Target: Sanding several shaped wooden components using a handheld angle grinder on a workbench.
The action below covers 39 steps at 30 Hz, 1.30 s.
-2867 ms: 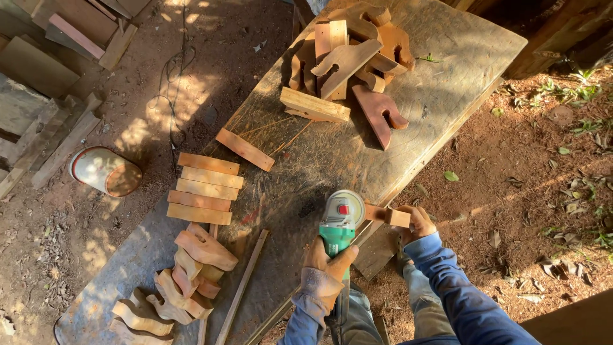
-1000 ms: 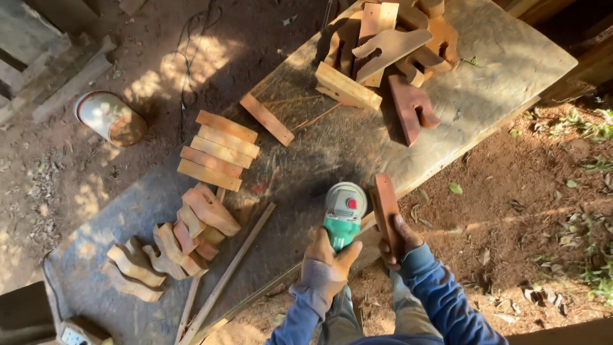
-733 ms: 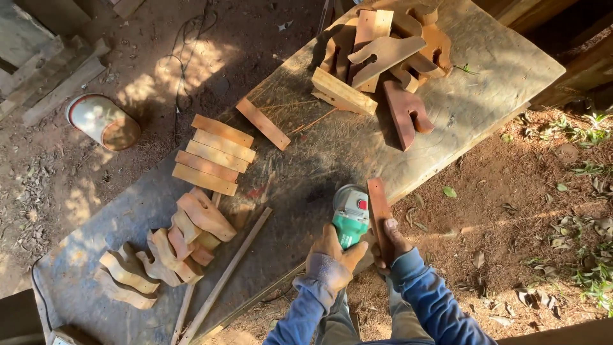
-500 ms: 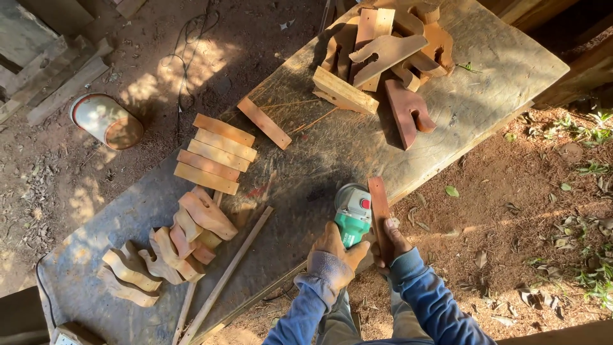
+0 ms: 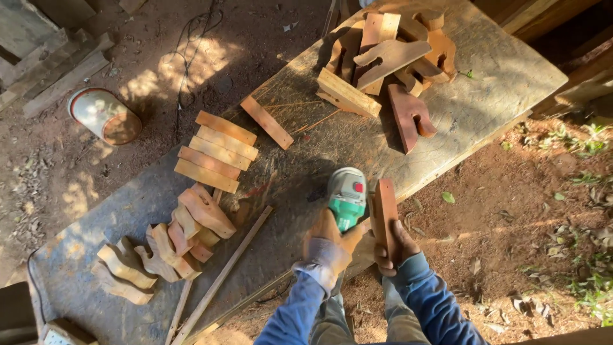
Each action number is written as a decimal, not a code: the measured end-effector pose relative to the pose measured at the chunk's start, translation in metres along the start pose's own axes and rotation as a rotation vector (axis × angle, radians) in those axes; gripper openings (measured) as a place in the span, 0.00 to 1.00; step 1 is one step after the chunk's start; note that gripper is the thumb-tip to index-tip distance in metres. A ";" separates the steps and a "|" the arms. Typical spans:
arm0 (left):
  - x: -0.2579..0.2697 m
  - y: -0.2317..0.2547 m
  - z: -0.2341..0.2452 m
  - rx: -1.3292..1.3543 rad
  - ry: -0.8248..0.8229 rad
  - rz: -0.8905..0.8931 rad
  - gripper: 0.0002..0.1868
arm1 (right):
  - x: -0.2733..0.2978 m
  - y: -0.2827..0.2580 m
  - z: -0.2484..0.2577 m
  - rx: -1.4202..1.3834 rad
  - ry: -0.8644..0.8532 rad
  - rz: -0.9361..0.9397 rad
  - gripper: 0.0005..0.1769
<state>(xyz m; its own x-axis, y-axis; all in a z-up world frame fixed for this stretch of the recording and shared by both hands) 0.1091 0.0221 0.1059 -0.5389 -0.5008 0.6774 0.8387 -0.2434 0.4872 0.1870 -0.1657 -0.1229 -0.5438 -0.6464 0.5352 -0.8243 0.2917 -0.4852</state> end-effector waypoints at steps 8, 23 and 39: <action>-0.028 -0.049 -0.035 -0.066 0.267 -0.188 0.31 | 0.024 -0.016 -0.031 -0.332 -0.337 -0.025 0.38; -0.025 -0.048 -0.051 -0.053 0.163 -0.166 0.26 | 0.018 0.004 -0.032 0.022 0.052 0.100 0.33; -0.019 -0.090 -0.021 0.339 0.368 -0.376 0.18 | 0.016 -0.084 0.017 0.401 0.471 0.315 0.28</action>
<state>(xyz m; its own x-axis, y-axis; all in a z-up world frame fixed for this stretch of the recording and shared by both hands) 0.0453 0.0361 0.0373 -0.6791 -0.7000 0.2211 0.4926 -0.2113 0.8442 0.2507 -0.2126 -0.0853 -0.8326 -0.1727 0.5262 -0.5436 0.0732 -0.8361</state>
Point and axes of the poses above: each hand's wrist, its own x-axis away from the middle knuckle, its own z-axis out of the back of the hand, y = z × x, the point moved 1 cm from there along -x, towards the middle knuckle, and after that the axes turned 8 degrees about z, right-handed, at the moved point
